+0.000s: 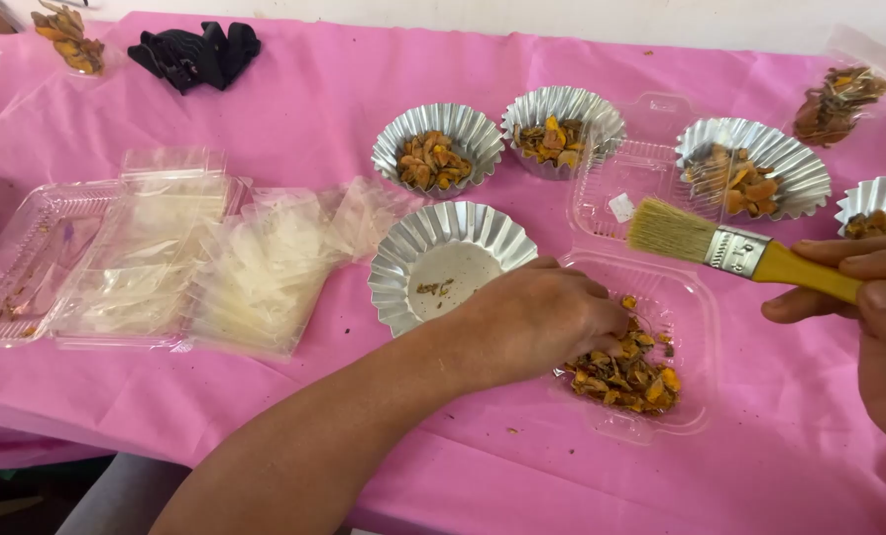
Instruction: The person scoops dried fruit pieces from a plastic container into small clear bags using their hands. They then fold and seal each bag and place it on the table. The process is repeated for multiple bags.
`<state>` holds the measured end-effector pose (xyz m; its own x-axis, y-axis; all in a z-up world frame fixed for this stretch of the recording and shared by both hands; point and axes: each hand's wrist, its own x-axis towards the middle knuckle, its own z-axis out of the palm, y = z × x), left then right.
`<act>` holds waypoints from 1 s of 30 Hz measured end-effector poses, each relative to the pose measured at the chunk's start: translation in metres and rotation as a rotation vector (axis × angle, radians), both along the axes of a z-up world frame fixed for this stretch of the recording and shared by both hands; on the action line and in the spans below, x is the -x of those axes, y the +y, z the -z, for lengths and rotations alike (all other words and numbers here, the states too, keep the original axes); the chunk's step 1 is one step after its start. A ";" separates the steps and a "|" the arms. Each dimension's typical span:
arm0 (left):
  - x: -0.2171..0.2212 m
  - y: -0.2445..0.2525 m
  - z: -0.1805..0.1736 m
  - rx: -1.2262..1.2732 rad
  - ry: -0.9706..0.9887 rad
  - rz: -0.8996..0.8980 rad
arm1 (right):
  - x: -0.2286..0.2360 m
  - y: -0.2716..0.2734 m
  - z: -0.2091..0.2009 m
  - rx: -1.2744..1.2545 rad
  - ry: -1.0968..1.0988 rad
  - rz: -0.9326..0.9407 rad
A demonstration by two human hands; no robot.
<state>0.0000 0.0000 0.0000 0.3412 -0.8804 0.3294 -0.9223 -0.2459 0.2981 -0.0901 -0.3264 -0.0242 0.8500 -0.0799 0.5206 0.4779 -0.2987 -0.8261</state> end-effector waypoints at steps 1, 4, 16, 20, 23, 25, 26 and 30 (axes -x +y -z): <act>0.001 0.006 -0.009 -0.001 0.004 -0.004 | -0.002 -0.004 0.005 -0.001 0.004 -0.004; 0.003 0.026 -0.037 -0.100 0.010 -0.079 | -0.009 -0.017 0.020 0.067 0.010 0.029; -0.034 0.084 -0.041 -0.661 0.161 -0.736 | -0.010 -0.013 0.020 0.175 -0.039 0.025; -0.049 0.081 -0.021 -0.735 0.246 -0.745 | -0.009 -0.007 0.017 0.198 -0.043 0.019; -0.036 0.082 -0.047 -0.664 0.221 -0.785 | -0.004 0.007 0.007 0.183 -0.063 0.025; -0.032 0.084 -0.058 -0.599 0.230 -0.840 | 0.002 0.016 -0.002 0.158 -0.084 0.016; -0.037 0.086 -0.055 -0.581 0.224 -0.910 | 0.006 0.020 -0.007 0.151 -0.078 0.013; -0.030 0.093 -0.057 -0.498 0.317 -1.100 | 0.013 0.033 -0.024 0.147 -0.105 -0.007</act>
<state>0.0298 0.0933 0.0566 0.9784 -0.0836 -0.1888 -0.0610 -0.9906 0.1222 -0.1029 -0.2938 -0.0005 0.7908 0.0098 0.6120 0.5617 -0.4091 -0.7191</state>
